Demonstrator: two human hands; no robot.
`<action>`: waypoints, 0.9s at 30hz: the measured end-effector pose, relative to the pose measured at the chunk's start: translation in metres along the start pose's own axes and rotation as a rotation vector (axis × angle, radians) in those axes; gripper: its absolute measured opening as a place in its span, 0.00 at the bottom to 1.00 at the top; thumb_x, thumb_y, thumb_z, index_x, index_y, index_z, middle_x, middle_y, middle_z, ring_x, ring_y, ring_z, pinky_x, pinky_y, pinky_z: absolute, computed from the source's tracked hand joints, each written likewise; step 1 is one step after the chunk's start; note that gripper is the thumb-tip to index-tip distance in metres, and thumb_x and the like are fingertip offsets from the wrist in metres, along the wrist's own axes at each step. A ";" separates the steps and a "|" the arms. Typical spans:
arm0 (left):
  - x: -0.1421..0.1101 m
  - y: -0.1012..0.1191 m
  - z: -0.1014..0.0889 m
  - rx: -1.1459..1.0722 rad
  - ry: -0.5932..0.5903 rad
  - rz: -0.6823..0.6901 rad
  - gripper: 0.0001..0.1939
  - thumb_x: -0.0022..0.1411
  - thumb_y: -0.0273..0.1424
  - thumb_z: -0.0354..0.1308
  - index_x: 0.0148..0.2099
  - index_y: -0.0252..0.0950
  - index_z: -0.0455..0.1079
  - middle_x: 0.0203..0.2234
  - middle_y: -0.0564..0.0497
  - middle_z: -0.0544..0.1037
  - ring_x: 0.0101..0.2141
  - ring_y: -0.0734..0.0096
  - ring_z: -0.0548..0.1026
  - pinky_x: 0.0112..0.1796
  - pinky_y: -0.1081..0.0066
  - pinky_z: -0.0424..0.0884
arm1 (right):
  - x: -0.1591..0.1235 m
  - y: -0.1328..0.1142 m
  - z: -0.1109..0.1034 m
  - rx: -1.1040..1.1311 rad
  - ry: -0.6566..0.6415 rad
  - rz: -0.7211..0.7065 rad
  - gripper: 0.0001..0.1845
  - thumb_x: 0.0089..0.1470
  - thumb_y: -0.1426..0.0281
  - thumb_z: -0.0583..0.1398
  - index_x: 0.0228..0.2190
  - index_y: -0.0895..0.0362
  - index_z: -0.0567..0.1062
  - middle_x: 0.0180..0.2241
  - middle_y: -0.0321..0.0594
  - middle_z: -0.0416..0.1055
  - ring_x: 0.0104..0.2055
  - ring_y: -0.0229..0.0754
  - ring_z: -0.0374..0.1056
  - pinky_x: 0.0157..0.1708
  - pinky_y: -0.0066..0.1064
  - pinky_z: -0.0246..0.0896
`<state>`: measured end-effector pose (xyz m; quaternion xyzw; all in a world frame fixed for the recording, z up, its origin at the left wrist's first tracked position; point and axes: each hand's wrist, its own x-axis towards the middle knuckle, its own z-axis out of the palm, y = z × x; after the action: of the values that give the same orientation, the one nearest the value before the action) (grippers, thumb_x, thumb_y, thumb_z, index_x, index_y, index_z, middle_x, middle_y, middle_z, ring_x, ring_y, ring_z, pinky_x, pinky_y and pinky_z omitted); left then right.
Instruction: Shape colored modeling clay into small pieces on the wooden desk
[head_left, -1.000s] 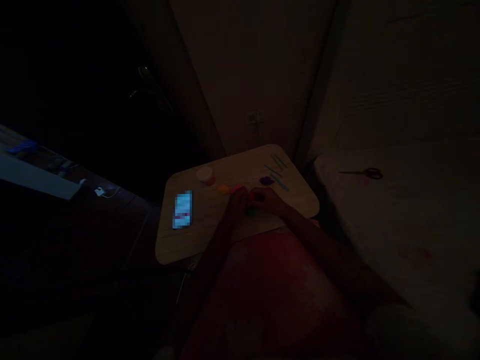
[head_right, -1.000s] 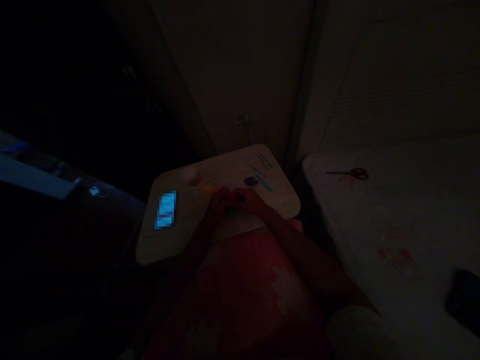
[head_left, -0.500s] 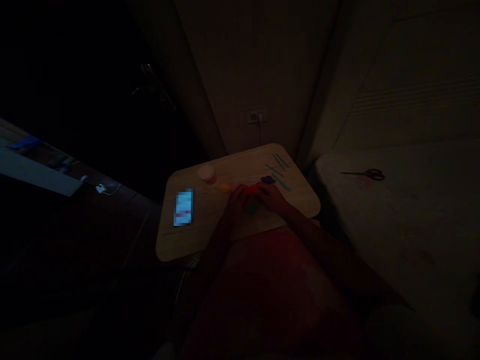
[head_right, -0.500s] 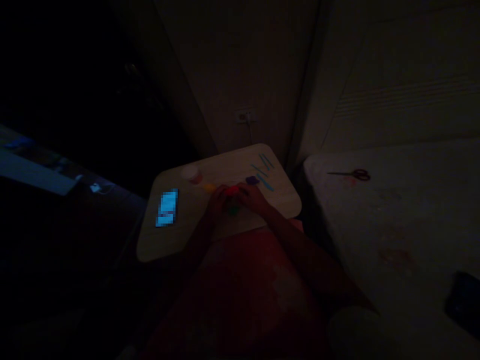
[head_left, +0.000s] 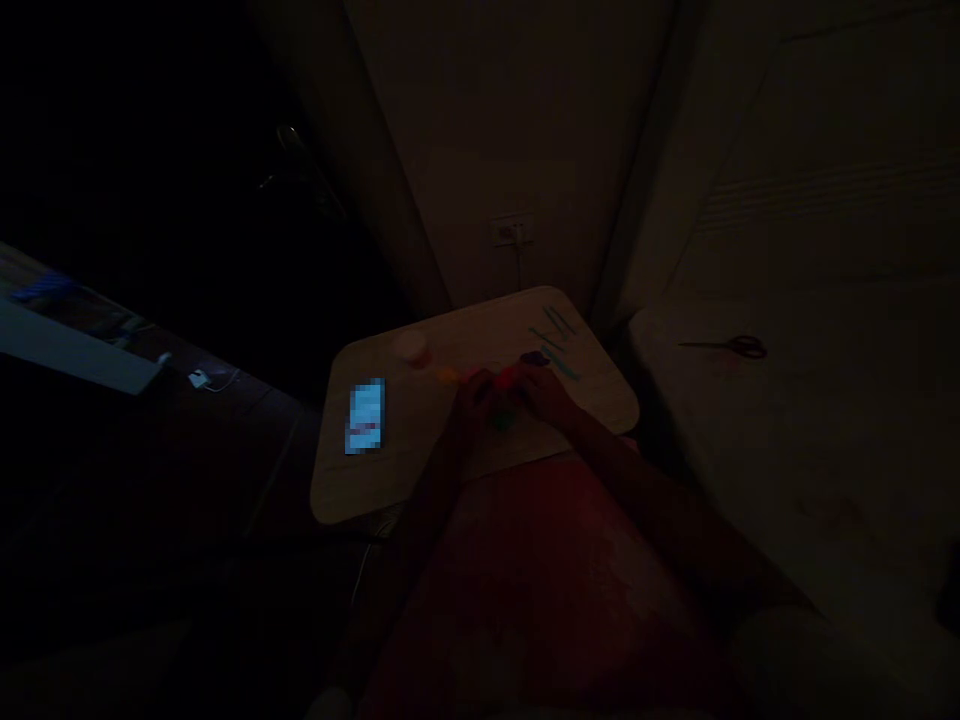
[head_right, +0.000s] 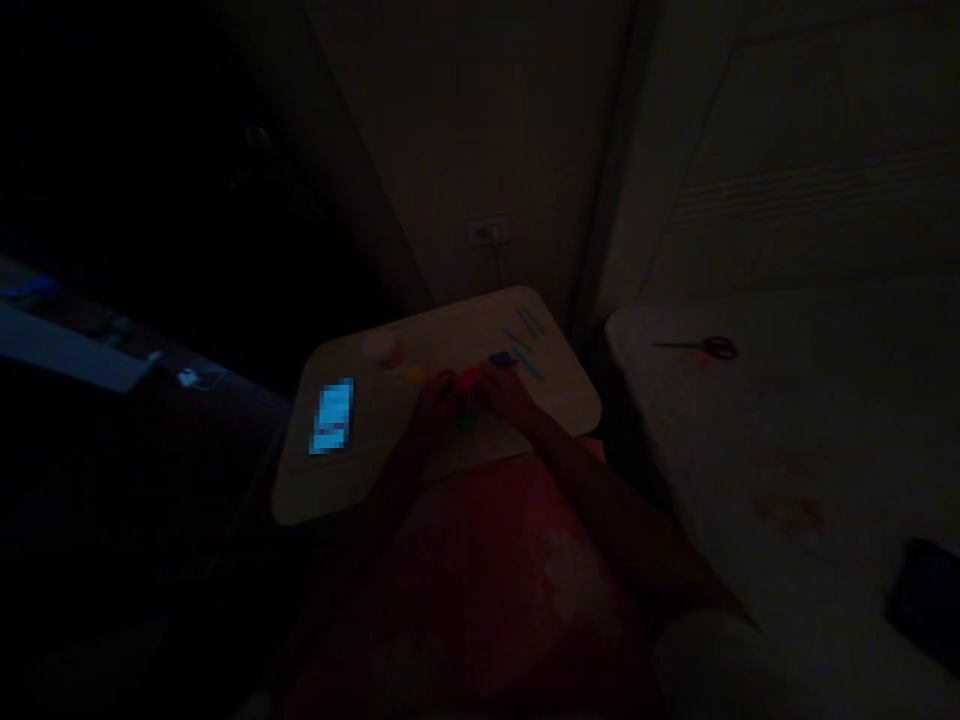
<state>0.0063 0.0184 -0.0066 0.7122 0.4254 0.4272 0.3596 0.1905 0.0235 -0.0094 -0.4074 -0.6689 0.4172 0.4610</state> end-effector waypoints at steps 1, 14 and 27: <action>0.000 0.001 0.000 -0.014 0.002 0.004 0.18 0.69 0.47 0.57 0.38 0.37 0.71 0.31 0.52 0.73 0.33 0.69 0.70 0.36 0.70 0.68 | 0.000 0.001 0.001 0.022 0.008 0.006 0.29 0.64 0.44 0.53 0.29 0.55 0.74 0.27 0.39 0.72 0.30 0.43 0.66 0.33 0.35 0.62; -0.002 0.012 -0.002 0.115 0.139 0.146 0.11 0.67 0.41 0.61 0.39 0.38 0.73 0.34 0.51 0.72 0.35 0.68 0.70 0.37 0.69 0.67 | 0.001 0.004 0.002 0.139 0.001 0.054 0.26 0.60 0.47 0.59 0.39 0.57 0.80 0.35 0.42 0.78 0.36 0.44 0.72 0.36 0.34 0.67; -0.002 0.004 -0.001 0.060 0.089 0.144 0.06 0.64 0.33 0.63 0.42 0.38 0.75 0.35 0.51 0.76 0.35 0.70 0.73 0.38 0.71 0.70 | 0.003 0.010 -0.003 0.014 -0.006 0.008 0.20 0.60 0.52 0.61 0.34 0.57 0.81 0.32 0.41 0.77 0.34 0.42 0.69 0.35 0.32 0.63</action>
<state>0.0066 0.0154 -0.0031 0.7318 0.4011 0.4701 0.2872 0.1944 0.0298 -0.0174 -0.4054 -0.6657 0.4249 0.4604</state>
